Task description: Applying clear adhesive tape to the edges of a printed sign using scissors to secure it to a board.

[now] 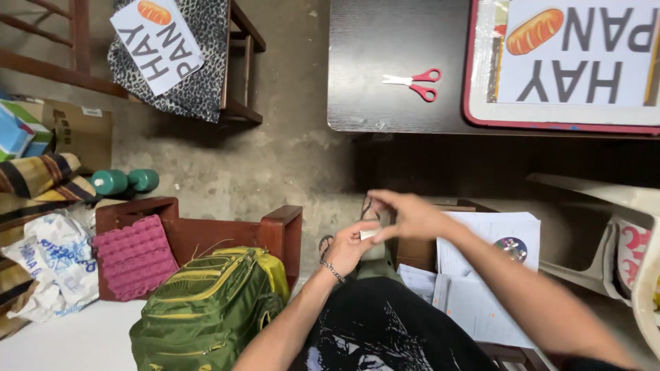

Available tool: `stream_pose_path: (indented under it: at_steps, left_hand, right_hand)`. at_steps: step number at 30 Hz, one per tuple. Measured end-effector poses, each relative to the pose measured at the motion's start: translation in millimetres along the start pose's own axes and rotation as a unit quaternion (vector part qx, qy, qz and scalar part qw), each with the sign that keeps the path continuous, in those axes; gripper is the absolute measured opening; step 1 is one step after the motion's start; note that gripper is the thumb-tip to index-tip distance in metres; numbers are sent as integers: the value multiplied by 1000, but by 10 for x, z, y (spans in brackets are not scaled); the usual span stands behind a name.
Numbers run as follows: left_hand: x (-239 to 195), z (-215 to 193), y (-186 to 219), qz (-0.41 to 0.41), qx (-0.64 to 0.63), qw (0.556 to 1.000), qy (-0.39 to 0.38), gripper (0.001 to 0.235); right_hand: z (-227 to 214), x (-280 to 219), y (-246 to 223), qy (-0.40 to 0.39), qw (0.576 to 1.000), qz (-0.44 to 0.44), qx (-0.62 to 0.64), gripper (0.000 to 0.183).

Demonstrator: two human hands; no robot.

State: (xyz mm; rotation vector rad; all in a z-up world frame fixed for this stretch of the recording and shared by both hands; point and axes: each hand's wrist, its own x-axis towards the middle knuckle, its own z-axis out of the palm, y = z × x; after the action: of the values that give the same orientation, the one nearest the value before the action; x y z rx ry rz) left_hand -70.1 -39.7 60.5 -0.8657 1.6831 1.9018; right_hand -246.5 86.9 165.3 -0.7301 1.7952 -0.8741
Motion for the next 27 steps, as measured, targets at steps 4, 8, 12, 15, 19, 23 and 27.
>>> stream_pose_path:
  at_steps: [4, 8, 12, 15, 19, 23, 27]
  left_hand:
    - [-163, 99, 414, -27, 73, 997, -5, 39]
    - [-311, 155, 751, -31, 204, 978, -16, 42]
    - [-167, 109, 624, 2, 185, 981, -59, 75]
    - [-120, 211, 1000, 19, 138, 989, -48, 83]
    - [-78, 367, 1517, 115, 350, 928, -48, 102]
    - [493, 737, 1744, 504, 422, 753, 4, 85]
    - [1001, 1345, 2415, 580, 465, 668, -13, 80]
  right_hand:
    - [590, -100, 675, 109, 977, 72, 166, 82]
    - [645, -198, 724, 198, 969, 109, 103, 68]
    - [579, -217, 853, 201, 957, 164, 133, 63]
    - [480, -284, 890, 274, 940, 137, 148, 40]
    - [-12, -406, 885, 394, 893, 91, 197, 22]
    - [-589, -514, 1165, 499, 796, 86, 331, 20]
    - [-1470, -710, 1589, 569, 770, 99, 271, 22]
